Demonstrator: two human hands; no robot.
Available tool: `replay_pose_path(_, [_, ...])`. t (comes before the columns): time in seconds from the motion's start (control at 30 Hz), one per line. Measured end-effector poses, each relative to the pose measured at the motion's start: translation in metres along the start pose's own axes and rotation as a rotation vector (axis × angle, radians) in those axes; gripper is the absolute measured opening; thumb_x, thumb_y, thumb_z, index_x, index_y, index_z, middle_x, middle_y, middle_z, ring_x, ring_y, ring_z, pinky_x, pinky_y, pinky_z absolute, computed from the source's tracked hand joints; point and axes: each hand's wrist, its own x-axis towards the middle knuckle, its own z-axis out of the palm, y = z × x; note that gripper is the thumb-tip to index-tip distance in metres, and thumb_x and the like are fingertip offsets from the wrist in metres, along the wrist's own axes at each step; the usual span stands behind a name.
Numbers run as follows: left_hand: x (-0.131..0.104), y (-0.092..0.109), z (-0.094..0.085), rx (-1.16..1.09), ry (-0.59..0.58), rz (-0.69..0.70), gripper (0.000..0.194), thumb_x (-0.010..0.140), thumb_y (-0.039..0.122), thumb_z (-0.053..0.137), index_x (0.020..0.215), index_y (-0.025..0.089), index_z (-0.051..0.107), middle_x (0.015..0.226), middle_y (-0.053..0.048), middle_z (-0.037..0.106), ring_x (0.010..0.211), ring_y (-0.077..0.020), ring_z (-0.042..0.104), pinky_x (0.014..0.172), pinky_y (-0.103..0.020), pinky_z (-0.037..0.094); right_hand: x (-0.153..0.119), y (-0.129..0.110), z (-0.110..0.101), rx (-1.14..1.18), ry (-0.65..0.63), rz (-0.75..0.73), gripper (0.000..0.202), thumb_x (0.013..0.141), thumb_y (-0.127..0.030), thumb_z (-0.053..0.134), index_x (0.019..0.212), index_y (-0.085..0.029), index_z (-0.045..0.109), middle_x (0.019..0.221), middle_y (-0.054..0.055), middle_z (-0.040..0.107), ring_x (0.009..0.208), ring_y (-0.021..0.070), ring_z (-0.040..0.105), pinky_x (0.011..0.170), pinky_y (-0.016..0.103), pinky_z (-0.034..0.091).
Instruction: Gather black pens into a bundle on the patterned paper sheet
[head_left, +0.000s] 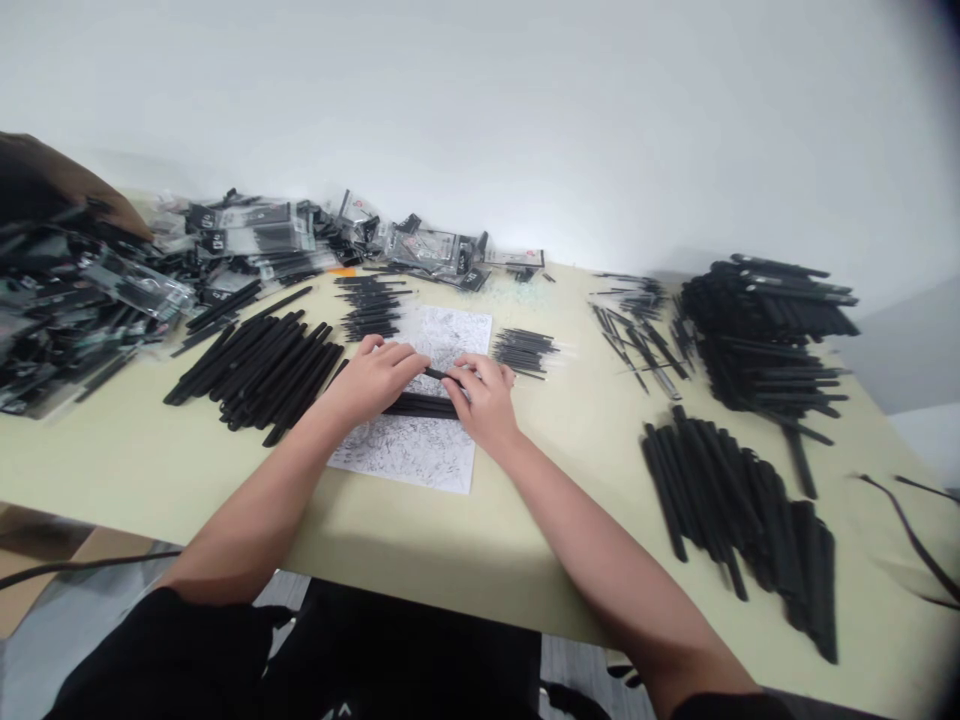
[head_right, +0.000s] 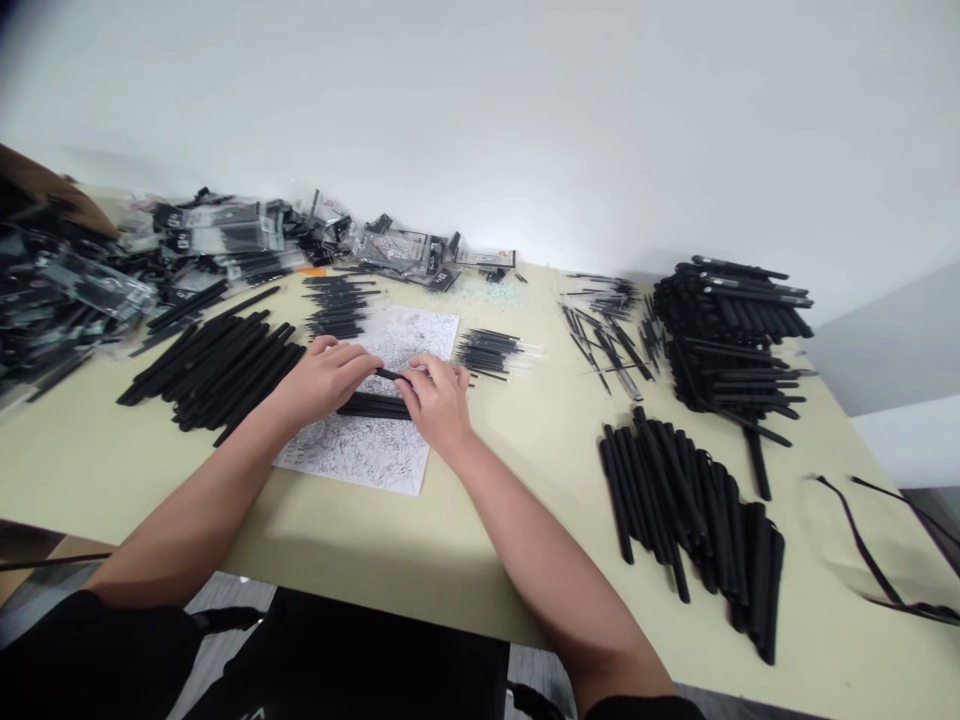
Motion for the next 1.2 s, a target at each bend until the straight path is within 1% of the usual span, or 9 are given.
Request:
replay_pose_path(0.1, [-0.0002,-0.0004,0.0001,-0.019,-0.005,-0.004,0.023,0.098,0.018,0.037,0.104,0.018,0.059,0.085,-0.004,0.068,0.079,-0.0172,0.063,0.084,-0.035,0.035,-0.0001,0.0002,0.0002,0.002,-0.007,-0.006,0.026,0.098,-0.037,0.048,0.096,-0.022,0.069,0.112,0.006,0.064,0.095,0.0169,0.060,0.088,0.037,0.028])
replay_pose_path(0.27, [0.0018,0.0016,-0.0023,-0.037,0.001,0.009,0.026,0.098,0.036,0.043,0.105,0.017,0.059,0.090,-0.006,0.069,0.082,-0.0192,0.064,0.084,-0.035,0.036,0.0002,-0.0001,0.0005,-0.005,-0.013,-0.004,0.026,0.098,-0.037,0.047,0.099,-0.022,0.069,0.111,0.006,0.064,0.099,0.0178,0.059,0.090,0.037,0.028])
replay_pose_path(0.43, [0.0016,0.0018,-0.0001,-0.024,-0.033,-0.011,0.030,0.100,0.035,0.038,0.097,0.017,0.062,0.083,-0.004,0.068,0.077,-0.0188,0.063,0.083,-0.035,0.036,0.0004,-0.0008,0.0002,-0.019,-0.023,-0.011,0.027,0.097,-0.038,0.047,0.098,-0.022,0.069,0.112,0.007,0.063,0.099,0.0181,0.058,0.090,0.038,0.028])
replay_pose_path(0.5, [0.0011,0.0015,0.0002,-0.040,-0.030,-0.013,0.032,0.100,0.037,0.038,0.097,0.016,0.062,0.086,-0.005,0.068,0.080,-0.0193,0.063,0.084,-0.036,0.036,0.0003,-0.0008,-0.0001,-0.014,-0.022,-0.014,0.026,0.097,-0.038,0.048,0.098,-0.022,0.069,0.111,0.006,0.064,0.099,0.0178,0.058,0.090,0.037,0.028])
replay_pose_path(0.6, [0.0011,0.0018,-0.0016,-0.068,-0.011,-0.007,0.032,0.097,0.042,0.043,0.106,0.016,0.060,0.100,-0.008,0.067,0.090,-0.0212,0.063,0.085,-0.036,0.036,0.0002,-0.0007,-0.0004,-0.006,-0.026,-0.009,0.026,0.097,-0.038,0.048,0.099,-0.022,0.068,0.111,0.006,0.064,0.099,0.0176,0.058,0.090,0.037,0.028])
replay_pose_path(0.7, [0.0025,0.0034,-0.0040,-0.075,-0.009,-0.010,0.027,0.097,0.037,0.044,0.109,0.019,0.060,0.108,-0.009,0.066,0.095,-0.0209,0.062,0.084,-0.036,0.036,0.0004,-0.0013,-0.0008,-0.003,-0.032,0.000,0.026,0.098,-0.037,0.047,0.100,-0.022,0.068,0.112,0.006,0.064,0.100,0.0177,0.058,0.090,0.037,0.028])
replay_pose_path(0.9, [0.0030,0.0045,-0.0041,-0.052,-0.009,-0.024,0.023,0.098,0.033,0.043,0.099,0.019,0.061,0.107,-0.008,0.066,0.090,-0.0198,0.062,0.084,-0.036,0.036,0.0007,-0.0017,-0.0013,-0.008,-0.059,-0.007,0.027,0.097,-0.039,0.048,0.099,-0.022,0.068,0.113,0.007,0.063,0.101,0.0183,0.058,0.091,0.037,0.027])
replay_pose_path(1.07, [0.0025,0.0044,-0.0061,-0.035,0.001,-0.004,0.025,0.096,0.034,0.046,0.112,0.019,0.059,0.116,-0.011,0.063,0.099,-0.0219,0.061,0.085,-0.036,0.037,0.0002,-0.0009,-0.0005,-0.031,-0.080,-0.004,0.026,0.097,-0.038,0.047,0.102,-0.022,0.068,0.114,0.007,0.061,0.104,0.0191,0.056,0.092,0.037,0.027])
replay_pose_path(1.2, [0.0034,0.0051,-0.0065,-0.019,0.011,-0.011,0.022,0.098,0.028,0.042,0.104,0.022,0.063,0.112,-0.008,0.064,0.093,-0.0195,0.061,0.084,-0.036,0.037,0.0003,-0.0012,-0.0003,-0.024,-0.068,0.001,0.027,0.097,-0.038,0.047,0.100,-0.022,0.068,0.113,0.008,0.061,0.103,0.0192,0.057,0.092,0.037,0.027])
